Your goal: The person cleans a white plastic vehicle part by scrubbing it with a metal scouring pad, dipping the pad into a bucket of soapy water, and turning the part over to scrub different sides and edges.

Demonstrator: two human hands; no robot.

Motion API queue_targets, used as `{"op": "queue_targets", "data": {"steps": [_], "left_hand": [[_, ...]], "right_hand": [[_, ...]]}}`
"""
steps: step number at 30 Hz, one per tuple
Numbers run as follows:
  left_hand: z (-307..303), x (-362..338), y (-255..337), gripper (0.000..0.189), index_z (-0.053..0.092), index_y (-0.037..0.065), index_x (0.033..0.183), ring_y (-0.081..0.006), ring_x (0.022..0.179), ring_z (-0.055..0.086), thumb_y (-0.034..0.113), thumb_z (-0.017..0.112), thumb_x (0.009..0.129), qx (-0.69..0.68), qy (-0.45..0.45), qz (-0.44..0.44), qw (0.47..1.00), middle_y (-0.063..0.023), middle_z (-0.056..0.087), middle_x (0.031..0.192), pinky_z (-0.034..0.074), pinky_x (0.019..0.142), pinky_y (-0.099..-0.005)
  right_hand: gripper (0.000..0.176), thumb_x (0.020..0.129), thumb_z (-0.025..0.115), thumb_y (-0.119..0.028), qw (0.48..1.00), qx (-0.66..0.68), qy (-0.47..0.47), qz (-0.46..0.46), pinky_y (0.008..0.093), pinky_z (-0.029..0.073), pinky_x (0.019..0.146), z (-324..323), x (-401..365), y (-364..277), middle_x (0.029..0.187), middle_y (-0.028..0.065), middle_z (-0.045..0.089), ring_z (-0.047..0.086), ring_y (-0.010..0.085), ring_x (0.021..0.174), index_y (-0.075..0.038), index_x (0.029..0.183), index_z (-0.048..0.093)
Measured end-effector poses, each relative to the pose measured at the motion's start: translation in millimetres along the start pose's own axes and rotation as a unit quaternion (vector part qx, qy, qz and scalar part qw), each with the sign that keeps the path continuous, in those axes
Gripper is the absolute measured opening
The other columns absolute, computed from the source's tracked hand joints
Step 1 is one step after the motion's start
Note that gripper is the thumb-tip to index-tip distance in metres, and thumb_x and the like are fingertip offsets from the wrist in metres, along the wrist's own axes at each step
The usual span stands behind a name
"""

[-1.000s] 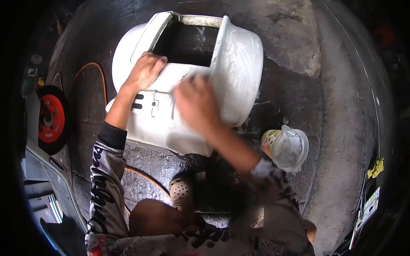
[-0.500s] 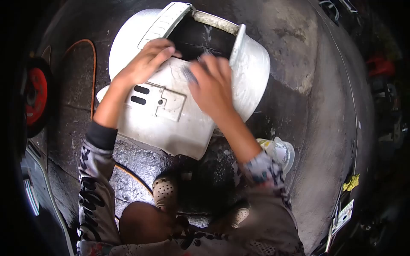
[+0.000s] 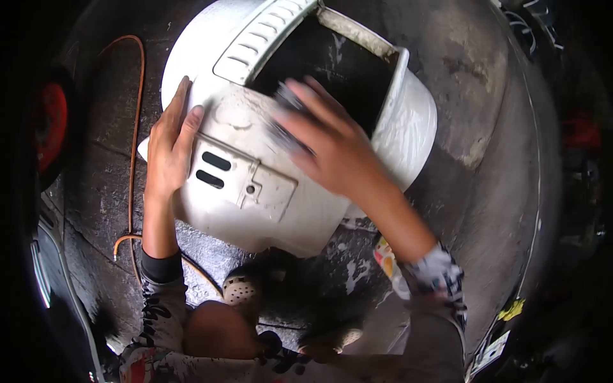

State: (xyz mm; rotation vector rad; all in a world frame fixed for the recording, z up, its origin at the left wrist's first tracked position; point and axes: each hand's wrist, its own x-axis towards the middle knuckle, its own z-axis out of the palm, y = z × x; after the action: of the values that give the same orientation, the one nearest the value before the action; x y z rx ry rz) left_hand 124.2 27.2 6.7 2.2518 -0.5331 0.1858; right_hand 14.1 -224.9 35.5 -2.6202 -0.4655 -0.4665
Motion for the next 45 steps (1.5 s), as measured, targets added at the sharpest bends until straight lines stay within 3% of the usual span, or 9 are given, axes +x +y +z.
{"op": "queue_targets", "data": {"steps": [5, 9, 12, 19, 21, 24, 30, 37, 45], "left_hand": [[-1.2, -3.1, 5.9, 0.052, 0.057, -0.003, 0.136, -0.0422, 0.120, 0.061, 0.033, 0.049, 0.100, 0.022, 0.047, 0.042, 0.998, -0.0275, 0.063, 0.127, 0.045, 0.107, -0.0462], [2.0, -4.7, -3.0, 0.050, 0.057, -0.003, 0.136, -0.0429, 0.121, 0.061, 0.029, 0.052, 0.097, -0.023, 0.069, 0.057, 0.996, -0.0290, 0.063, 0.126, 0.044, 0.107, -0.0468], [-3.0, -1.1, 1.4, 0.055, 0.053, -0.002, 0.140, -0.0431, 0.123, 0.058, 0.032, 0.054, 0.097, -0.058, 0.044, 0.037, 0.997, -0.0290, 0.061, 0.128, 0.043, 0.107, -0.0463], [9.3, 13.1, 85.9, 0.083, 0.049, 0.008, 0.145, -0.0404, 0.127, 0.051, 0.048, 0.077, 0.077, -0.038, -0.092, 0.300, 0.949, -0.0202, 0.052, 0.140, 0.042, 0.106, -0.0494], [27.2, 18.1, 89.8, 0.077, 0.054, 0.008, 0.141, -0.0377, 0.118, 0.056, 0.043, 0.079, 0.077, -0.112, -0.125, 0.264, 0.950, -0.0192, 0.056, 0.128, 0.047, 0.100, -0.0453], [46.6, -0.6, 89.3, 0.051, 0.063, 0.007, 0.121, -0.0358, 0.103, 0.059, 0.030, 0.079, 0.079, -0.049, -0.097, 0.295, 0.949, -0.0177, 0.058, 0.112, 0.051, 0.090, -0.0445], [-52.2, 25.5, 18.9, 0.027, 0.064, 0.006, 0.106, -0.0319, 0.090, 0.064, 0.026, 0.069, 0.089, 0.184, -0.077, 0.138, 0.970, -0.0187, 0.065, 0.095, 0.056, 0.081, -0.0451], [78.8, -32.4, 138.4, 0.031, 0.059, 0.005, 0.090, -0.0326, 0.094, 0.063, 0.018, 0.079, 0.071, 0.019, -0.085, 0.297, 0.951, -0.0143, 0.063, 0.092, 0.051, 0.088, -0.0433], [38.6, 5.0, 88.9, 0.020, 0.057, 0.006, 0.087, -0.0375, 0.081, 0.063, 0.010, 0.073, 0.075, 0.098, 0.023, 0.141, 0.985, -0.0151, 0.063, 0.081, 0.051, 0.075, -0.0478]], "right_hand": [[0.061, 0.066, 0.074, 0.001, 0.996, -0.047, -0.068, 0.029, 0.0526, 0.041, 0.112, -32.8, -34.0, -6.5, 0.154, 0.0154, 0.042, 0.039, 0.0460, 0.140, -0.012, 0.126, 0.065], [0.040, 0.077, 0.071, -0.004, 0.997, 0.002, -0.027, -0.077, 0.0536, 0.035, 0.115, 33.4, 68.4, -13.2, 0.143, 0.0194, 0.050, 0.038, 0.0478, 0.138, -0.004, 0.116, 0.062], [0.053, 0.083, 0.069, -0.014, 0.994, -0.007, -0.034, -0.100, 0.0551, 0.034, 0.114, 41.0, 78.2, -8.8, 0.145, 0.0240, 0.046, 0.034, 0.0510, 0.139, -0.006, 0.133, 0.053], [0.081, 0.082, 0.067, -0.013, 0.996, 0.079, -0.050, 0.011, 0.0557, 0.031, 0.115, 9.9, 13.3, -8.8, 0.149, 0.0280, 0.042, 0.027, 0.0536, 0.142, -0.002, 0.152, 0.030], [0.074, 0.081, 0.069, -0.016, 0.947, 0.265, -0.021, 0.178, 0.0578, 0.034, 0.110, -0.7, -0.9, -5.8, 0.143, 0.0268, 0.048, 0.038, 0.0485, 0.137, 0.001, 0.146, 0.040], [0.062, 0.082, 0.070, -0.021, 0.998, -0.034, 0.021, 0.058, 0.0552, 0.036, 0.106, -11.5, -34.1, 0.9, 0.129, 0.0228, 0.058, 0.052, 0.0397, 0.123, -0.001, 0.138, 0.052], [0.042, 0.087, 0.063, -0.021, 0.996, -0.038, 0.042, 0.067, 0.0501, 0.033, 0.107, -15.9, -55.4, 3.9, 0.118, 0.0169, 0.061, 0.055, 0.0332, 0.110, -0.004, 0.126, 0.062], [0.042, 0.092, 0.056, -0.015, 0.958, 0.034, 0.211, 0.190, 0.0523, 0.022, 0.116, 10.3, -65.9, 25.5, 0.143, 0.0178, 0.047, 0.034, 0.0407, 0.140, -0.011, 0.134, 0.060], [0.016, 0.086, 0.067, -0.018, 0.945, -0.049, 0.211, 0.245, 0.0530, 0.020, 0.117, 15.3, -46.2, 57.5, 0.146, 0.0121, 0.048, 0.028, 0.0417, 0.145, -0.016, 0.100, 0.074]]}}
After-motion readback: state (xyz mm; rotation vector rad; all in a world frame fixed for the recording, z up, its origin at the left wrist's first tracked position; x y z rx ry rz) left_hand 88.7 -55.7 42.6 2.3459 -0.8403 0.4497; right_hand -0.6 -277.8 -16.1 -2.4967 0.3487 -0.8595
